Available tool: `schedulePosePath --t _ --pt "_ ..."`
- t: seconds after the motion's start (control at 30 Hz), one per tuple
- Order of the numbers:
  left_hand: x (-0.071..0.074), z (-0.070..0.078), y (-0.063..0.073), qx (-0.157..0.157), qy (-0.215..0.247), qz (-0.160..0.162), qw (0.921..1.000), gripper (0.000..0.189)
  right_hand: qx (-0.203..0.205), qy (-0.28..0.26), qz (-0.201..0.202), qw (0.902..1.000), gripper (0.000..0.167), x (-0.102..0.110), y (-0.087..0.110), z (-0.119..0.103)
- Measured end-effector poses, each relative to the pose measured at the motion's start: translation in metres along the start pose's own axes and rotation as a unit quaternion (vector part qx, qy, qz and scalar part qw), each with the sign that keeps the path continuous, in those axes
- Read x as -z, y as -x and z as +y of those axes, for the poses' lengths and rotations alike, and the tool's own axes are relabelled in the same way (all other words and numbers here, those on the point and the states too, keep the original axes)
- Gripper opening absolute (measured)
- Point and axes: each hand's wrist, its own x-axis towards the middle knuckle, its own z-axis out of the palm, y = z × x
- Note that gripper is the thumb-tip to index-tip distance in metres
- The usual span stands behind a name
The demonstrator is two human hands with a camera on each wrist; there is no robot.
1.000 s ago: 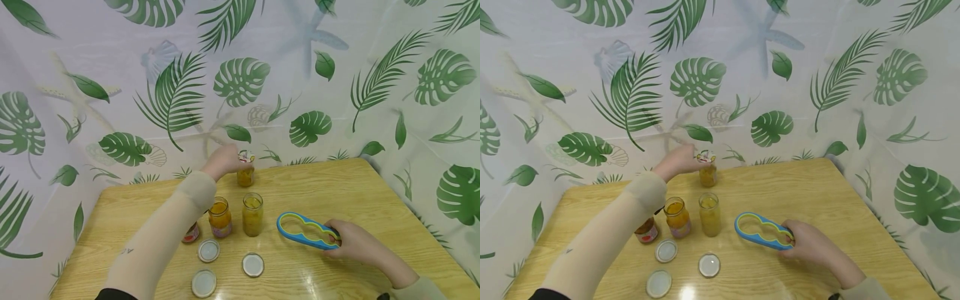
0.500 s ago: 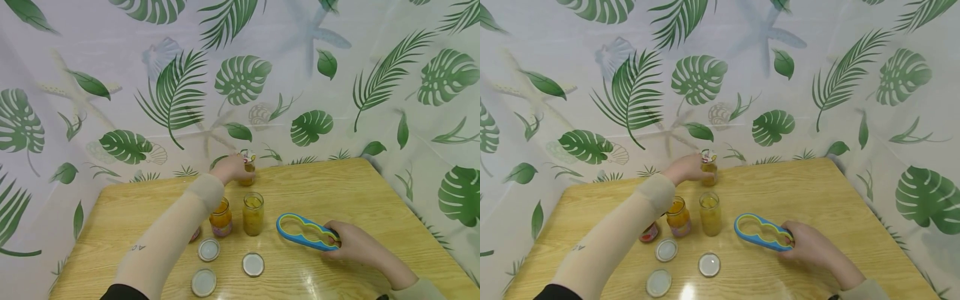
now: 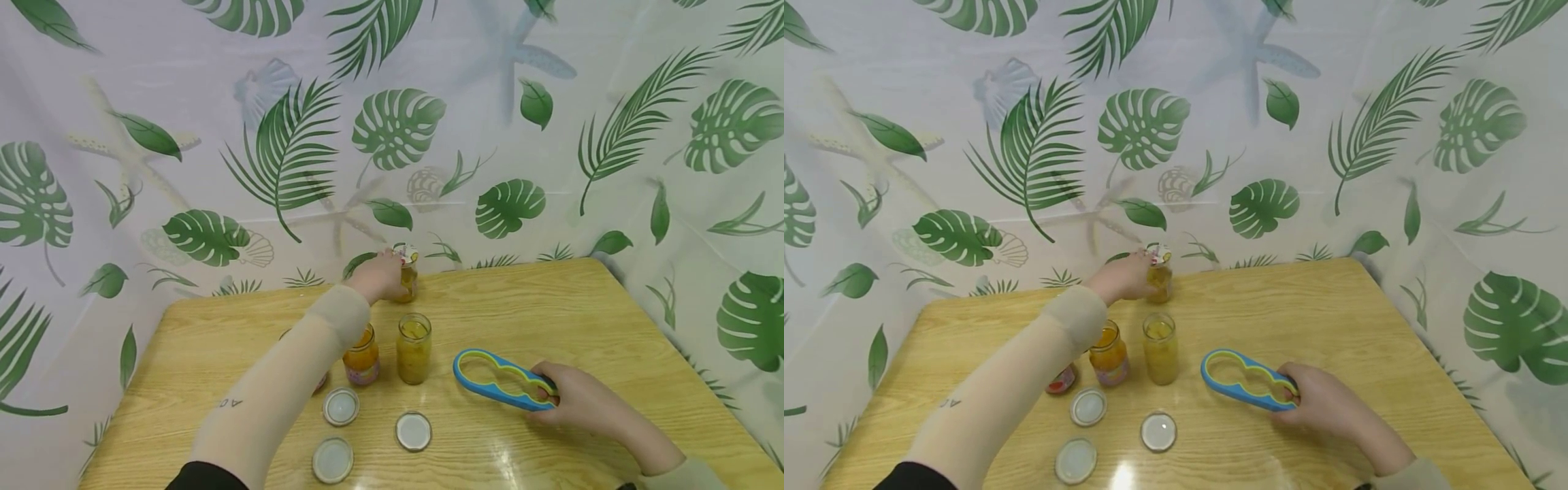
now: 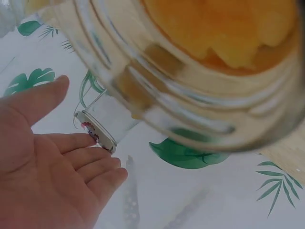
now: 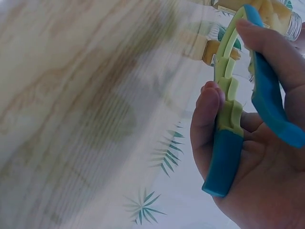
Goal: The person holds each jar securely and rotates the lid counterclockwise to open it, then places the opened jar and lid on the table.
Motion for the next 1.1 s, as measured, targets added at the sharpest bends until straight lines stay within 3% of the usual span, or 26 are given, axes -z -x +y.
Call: schedulePosePath --t 0.27,0.6,0.8,1.1 --pt "-0.002 0.008 0.003 0.003 -0.039 -0.003 0.9992 0.068 0.002 -0.008 -0.007 0.9999 0.049 -0.001 -0.001 0.001" --pt "-0.003 0.032 0.020 -0.062 -0.081 -0.011 0.9947 0.055 0.005 -0.001 -0.006 1.0000 0.053 0.000 -0.002 0.001" --pt "-0.010 0.043 0.024 -0.062 -0.087 -0.010 0.9942 0.047 0.008 0.001 -0.009 0.9999 0.053 -0.002 -0.002 0.003" --pt "-0.018 0.053 0.029 -0.081 -0.102 0.013 0.9914 0.054 0.006 -0.004 -0.011 0.9999 0.049 -0.004 -0.002 0.007"
